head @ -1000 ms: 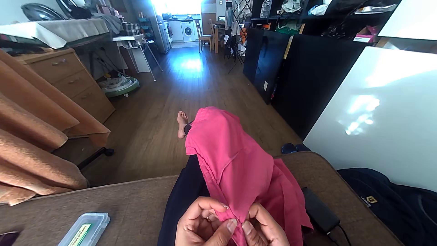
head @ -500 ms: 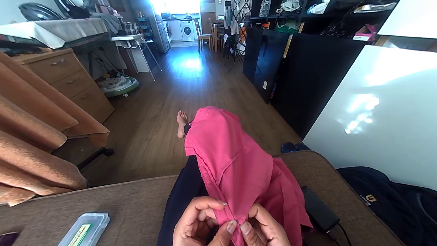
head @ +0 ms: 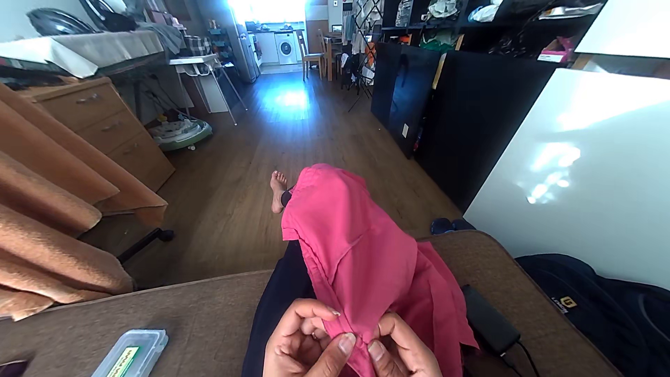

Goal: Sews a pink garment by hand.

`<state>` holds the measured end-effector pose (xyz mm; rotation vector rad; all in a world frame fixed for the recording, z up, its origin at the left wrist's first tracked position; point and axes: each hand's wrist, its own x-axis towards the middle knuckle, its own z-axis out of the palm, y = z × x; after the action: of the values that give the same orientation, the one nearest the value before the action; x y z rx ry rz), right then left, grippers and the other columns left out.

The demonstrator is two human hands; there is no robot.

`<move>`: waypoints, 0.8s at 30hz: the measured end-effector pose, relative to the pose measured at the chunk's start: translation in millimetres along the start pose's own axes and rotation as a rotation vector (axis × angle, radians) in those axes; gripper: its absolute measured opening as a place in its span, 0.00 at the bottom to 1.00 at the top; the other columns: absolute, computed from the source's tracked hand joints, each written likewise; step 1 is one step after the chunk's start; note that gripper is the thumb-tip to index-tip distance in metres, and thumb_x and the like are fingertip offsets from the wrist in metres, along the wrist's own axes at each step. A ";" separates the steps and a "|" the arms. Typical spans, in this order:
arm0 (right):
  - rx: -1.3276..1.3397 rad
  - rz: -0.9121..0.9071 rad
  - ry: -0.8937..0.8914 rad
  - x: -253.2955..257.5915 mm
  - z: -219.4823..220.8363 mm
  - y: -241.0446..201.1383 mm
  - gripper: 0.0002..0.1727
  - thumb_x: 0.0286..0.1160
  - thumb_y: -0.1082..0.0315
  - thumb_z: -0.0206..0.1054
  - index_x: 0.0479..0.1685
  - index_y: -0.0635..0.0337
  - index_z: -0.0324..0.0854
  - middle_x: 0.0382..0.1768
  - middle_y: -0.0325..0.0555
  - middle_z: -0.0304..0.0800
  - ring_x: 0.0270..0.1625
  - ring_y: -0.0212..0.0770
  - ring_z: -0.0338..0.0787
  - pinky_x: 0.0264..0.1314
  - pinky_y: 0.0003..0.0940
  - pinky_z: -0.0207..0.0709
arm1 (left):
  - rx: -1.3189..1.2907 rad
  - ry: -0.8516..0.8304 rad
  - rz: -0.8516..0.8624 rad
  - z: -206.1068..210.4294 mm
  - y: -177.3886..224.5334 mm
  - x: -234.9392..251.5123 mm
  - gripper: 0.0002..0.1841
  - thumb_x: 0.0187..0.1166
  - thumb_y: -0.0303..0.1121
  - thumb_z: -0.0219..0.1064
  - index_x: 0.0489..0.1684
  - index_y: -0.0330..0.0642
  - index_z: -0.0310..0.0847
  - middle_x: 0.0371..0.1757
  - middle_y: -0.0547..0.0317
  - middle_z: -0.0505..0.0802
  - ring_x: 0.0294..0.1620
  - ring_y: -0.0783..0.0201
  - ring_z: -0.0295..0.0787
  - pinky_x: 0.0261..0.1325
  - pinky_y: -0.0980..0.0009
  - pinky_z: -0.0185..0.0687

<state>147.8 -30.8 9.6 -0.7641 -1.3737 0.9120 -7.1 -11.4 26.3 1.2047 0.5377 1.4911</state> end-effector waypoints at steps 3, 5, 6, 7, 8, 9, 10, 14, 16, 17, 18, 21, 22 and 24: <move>0.009 -0.007 0.000 -0.1 -0.5 1.6 0.05 0.85 0.74 0.59 0.42 0.67 0.79 0.40 0.37 0.82 0.43 0.17 0.81 0.48 0.14 0.78 | -0.046 0.005 -0.039 -0.5 -1.8 0.5 0.21 0.68 0.14 0.73 0.54 0.50 0.83 0.42 0.71 0.96 0.41 0.78 0.93 0.49 0.78 0.90; 0.020 -0.009 0.003 0.0 -0.1 1.9 0.05 0.84 0.74 0.60 0.42 0.67 0.79 0.40 0.37 0.82 0.42 0.17 0.81 0.47 0.14 0.78 | -0.041 0.010 -0.037 0.2 -1.4 0.5 0.21 0.67 0.14 0.73 0.53 0.50 0.83 0.42 0.71 0.96 0.41 0.78 0.93 0.48 0.77 0.90; 0.023 -0.008 0.006 0.2 0.1 1.6 0.05 0.84 0.74 0.60 0.42 0.66 0.79 0.40 0.37 0.83 0.42 0.17 0.81 0.47 0.14 0.78 | -0.034 0.013 -0.030 0.8 -1.1 0.4 0.22 0.66 0.13 0.73 0.53 0.50 0.83 0.42 0.71 0.96 0.41 0.78 0.93 0.49 0.77 0.91; 0.026 -0.008 0.011 0.2 0.2 1.4 0.05 0.84 0.74 0.61 0.42 0.66 0.80 0.40 0.37 0.83 0.42 0.17 0.82 0.47 0.14 0.79 | -0.027 0.014 -0.022 1.4 -0.8 0.1 0.22 0.66 0.13 0.73 0.52 0.50 0.83 0.42 0.71 0.96 0.41 0.78 0.93 0.49 0.77 0.91; 0.026 -0.008 0.013 0.2 0.2 1.3 0.05 0.84 0.74 0.61 0.42 0.66 0.80 0.39 0.37 0.83 0.41 0.17 0.82 0.47 0.14 0.79 | -0.020 0.014 -0.014 1.9 -0.4 -0.1 0.22 0.65 0.12 0.73 0.52 0.50 0.83 0.42 0.71 0.96 0.42 0.77 0.94 0.49 0.77 0.91; 0.028 -0.010 0.013 0.3 0.0 1.4 0.05 0.84 0.74 0.61 0.42 0.66 0.80 0.40 0.37 0.84 0.42 0.17 0.82 0.47 0.14 0.79 | -0.013 0.014 -0.008 2.2 -0.1 -0.3 0.22 0.65 0.12 0.73 0.51 0.50 0.83 0.42 0.71 0.96 0.42 0.77 0.94 0.49 0.77 0.91; 0.031 -0.012 0.013 0.3 0.0 1.7 0.04 0.84 0.74 0.61 0.42 0.66 0.80 0.40 0.36 0.84 0.42 0.17 0.82 0.47 0.14 0.79 | -0.008 0.014 -0.004 2.5 -0.1 -0.5 0.22 0.65 0.12 0.73 0.51 0.50 0.83 0.42 0.71 0.96 0.42 0.78 0.94 0.49 0.77 0.91; 0.036 -0.004 0.013 0.9 -0.1 0.7 0.04 0.84 0.75 0.61 0.42 0.66 0.80 0.39 0.36 0.84 0.42 0.17 0.82 0.47 0.14 0.79 | -0.011 0.026 -0.010 3.1 -0.7 -1.0 0.21 0.64 0.12 0.73 0.49 0.51 0.82 0.42 0.72 0.96 0.41 0.78 0.94 0.48 0.77 0.92; 0.043 0.000 0.011 1.1 -0.3 0.3 0.04 0.84 0.75 0.61 0.42 0.66 0.79 0.39 0.36 0.84 0.41 0.17 0.82 0.46 0.14 0.79 | -0.020 0.028 -0.002 3.2 -1.1 -1.3 0.21 0.64 0.12 0.74 0.48 0.50 0.82 0.42 0.72 0.96 0.41 0.77 0.94 0.49 0.77 0.92; 0.046 0.000 0.010 1.0 -0.4 0.3 0.04 0.84 0.75 0.61 0.42 0.66 0.79 0.39 0.36 0.84 0.40 0.17 0.82 0.45 0.14 0.79 | -0.022 0.028 0.004 3.3 -1.1 -1.3 0.21 0.64 0.12 0.74 0.48 0.50 0.82 0.43 0.71 0.96 0.41 0.77 0.94 0.49 0.77 0.92; 0.046 -0.001 0.009 1.0 -0.4 0.0 0.04 0.84 0.75 0.61 0.42 0.66 0.79 0.39 0.36 0.84 0.40 0.17 0.82 0.44 0.14 0.78 | -0.017 0.030 0.009 3.3 -0.9 -1.4 0.21 0.64 0.12 0.74 0.48 0.50 0.82 0.43 0.71 0.96 0.41 0.77 0.94 0.49 0.77 0.92; 0.032 -0.002 0.004 1.5 -0.6 -1.3 0.04 0.83 0.76 0.60 0.42 0.67 0.79 0.37 0.37 0.83 0.37 0.17 0.80 0.41 0.13 0.76 | 0.006 0.031 0.022 2.8 0.2 -1.3 0.22 0.63 0.12 0.74 0.49 0.50 0.82 0.43 0.72 0.96 0.41 0.78 0.94 0.49 0.77 0.92; 0.032 0.000 0.001 1.5 -1.0 -1.4 0.04 0.83 0.76 0.60 0.42 0.67 0.79 0.37 0.37 0.83 0.37 0.17 0.80 0.40 0.14 0.76 | 0.010 0.026 0.032 2.4 0.1 -0.9 0.22 0.63 0.12 0.74 0.49 0.50 0.83 0.43 0.72 0.96 0.42 0.77 0.94 0.49 0.77 0.93; 0.021 -0.001 0.000 1.2 -1.8 -1.5 0.04 0.83 0.75 0.60 0.42 0.67 0.79 0.37 0.38 0.83 0.37 0.17 0.80 0.40 0.14 0.77 | 0.023 0.016 0.051 2.1 0.0 -0.5 0.22 0.64 0.12 0.74 0.50 0.50 0.83 0.44 0.72 0.96 0.42 0.78 0.94 0.49 0.77 0.92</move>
<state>149.7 -30.3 11.4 -0.7470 -1.3622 0.9246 -5.3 -12.3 27.0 1.2331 0.5394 1.5427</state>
